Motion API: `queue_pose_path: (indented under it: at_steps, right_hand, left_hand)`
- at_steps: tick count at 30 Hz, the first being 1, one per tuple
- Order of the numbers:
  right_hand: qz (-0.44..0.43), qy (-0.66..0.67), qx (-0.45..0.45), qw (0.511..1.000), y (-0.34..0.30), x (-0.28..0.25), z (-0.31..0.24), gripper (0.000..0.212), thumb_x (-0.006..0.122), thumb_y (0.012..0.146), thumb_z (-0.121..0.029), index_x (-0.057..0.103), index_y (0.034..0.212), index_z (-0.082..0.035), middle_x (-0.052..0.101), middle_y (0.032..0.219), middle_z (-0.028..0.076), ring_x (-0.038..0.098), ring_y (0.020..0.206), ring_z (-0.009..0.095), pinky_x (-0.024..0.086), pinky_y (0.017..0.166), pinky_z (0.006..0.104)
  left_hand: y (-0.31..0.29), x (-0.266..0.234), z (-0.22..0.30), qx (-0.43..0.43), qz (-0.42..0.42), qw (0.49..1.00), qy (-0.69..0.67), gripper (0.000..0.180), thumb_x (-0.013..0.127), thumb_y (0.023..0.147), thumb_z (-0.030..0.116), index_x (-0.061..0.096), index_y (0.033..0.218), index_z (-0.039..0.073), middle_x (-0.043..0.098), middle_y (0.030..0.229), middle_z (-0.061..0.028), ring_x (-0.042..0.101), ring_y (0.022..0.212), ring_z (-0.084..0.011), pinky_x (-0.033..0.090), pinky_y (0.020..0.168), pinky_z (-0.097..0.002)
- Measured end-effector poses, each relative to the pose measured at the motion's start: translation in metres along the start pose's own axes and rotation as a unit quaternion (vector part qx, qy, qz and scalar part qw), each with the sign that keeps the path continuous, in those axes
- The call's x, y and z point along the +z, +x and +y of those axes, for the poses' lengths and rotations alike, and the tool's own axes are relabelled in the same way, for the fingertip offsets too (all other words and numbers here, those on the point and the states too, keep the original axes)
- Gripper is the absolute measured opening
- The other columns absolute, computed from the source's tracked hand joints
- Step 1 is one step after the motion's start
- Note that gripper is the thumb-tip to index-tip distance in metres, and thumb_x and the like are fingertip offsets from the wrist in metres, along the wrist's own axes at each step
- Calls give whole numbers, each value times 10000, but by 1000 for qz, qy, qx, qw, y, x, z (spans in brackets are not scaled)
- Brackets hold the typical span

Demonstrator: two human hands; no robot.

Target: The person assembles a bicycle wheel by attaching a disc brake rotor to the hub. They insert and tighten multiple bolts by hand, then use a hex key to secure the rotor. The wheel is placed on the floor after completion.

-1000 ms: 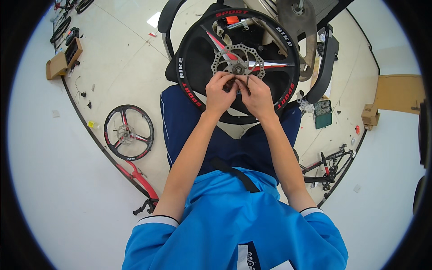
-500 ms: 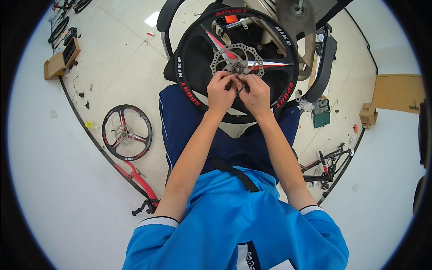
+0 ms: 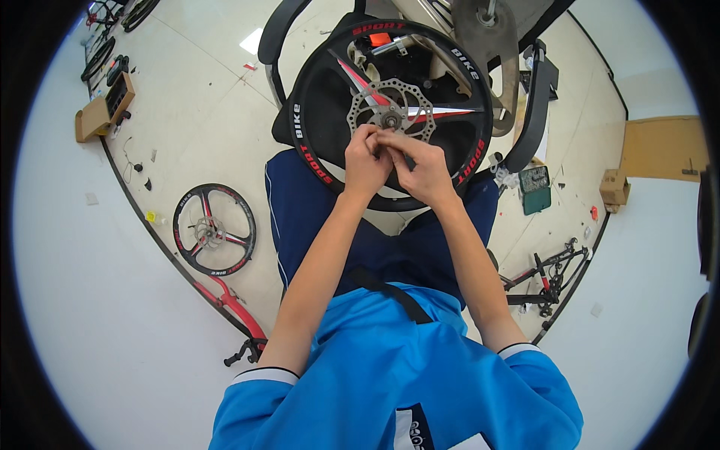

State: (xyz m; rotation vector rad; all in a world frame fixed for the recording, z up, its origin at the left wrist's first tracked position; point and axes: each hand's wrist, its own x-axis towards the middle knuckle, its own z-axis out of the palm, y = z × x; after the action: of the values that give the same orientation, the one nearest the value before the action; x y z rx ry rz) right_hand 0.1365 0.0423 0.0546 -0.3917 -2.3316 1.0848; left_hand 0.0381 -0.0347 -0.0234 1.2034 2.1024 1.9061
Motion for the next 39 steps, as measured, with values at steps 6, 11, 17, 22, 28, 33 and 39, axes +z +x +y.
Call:
queue_pose_path:
  at_steps: [6,11,17,22,28,33,39]
  right_hand:
    - [7,-22,-51,998,-2,0,1,246,705,828,14,738,1067,-34,747,1056,141,735,937,309,591,821,352]
    - [16,-73,-71,995,-5,3,11,240,727,817,-1,737,1052,-45,742,1036,133,729,910,308,596,794,359]
    - [110,-39,-39,992,-6,6,17,195,741,823,-3,732,1017,-16,742,939,127,728,801,297,591,691,347]
    - [136,-57,-66,987,-5,8,20,172,764,793,-11,722,959,-11,734,891,113,721,758,281,575,650,336]
    - [128,-102,-91,982,0,11,26,196,777,729,-16,699,908,-33,715,858,88,706,741,272,563,643,334]
    - [94,-52,-74,991,1,12,10,280,745,773,-16,719,1050,-43,741,999,102,729,852,280,587,723,347]
    - [64,-53,-55,995,-3,11,20,262,737,806,-25,740,1067,-42,758,975,120,743,843,285,599,729,353]
  left_hand:
    - [2,-5,-2,14,-24,1000,-11,306,718,734,-57,758,1032,0,678,950,-129,691,800,-259,547,700,-320]
    - [5,-4,0,28,-19,999,28,321,732,713,-45,769,1026,15,688,915,-113,693,786,-259,550,685,-319]
    - [5,-4,9,-19,17,999,44,227,730,746,-37,770,966,6,699,892,-108,692,743,-258,552,670,-321]
    - [2,-1,10,-25,30,998,42,232,720,761,-50,768,980,7,690,899,-110,681,716,-243,549,653,-317]
    - [-1,2,5,6,36,999,27,260,690,720,-94,758,954,-3,686,922,-113,688,770,-269,555,678,-340]
    - [-1,2,5,4,34,999,23,246,684,709,-95,741,935,-17,686,932,-112,691,802,-295,555,699,-355]
    - [0,1,5,-15,34,999,23,230,709,728,-60,739,952,-14,693,918,-113,692,792,-283,550,699,-348]
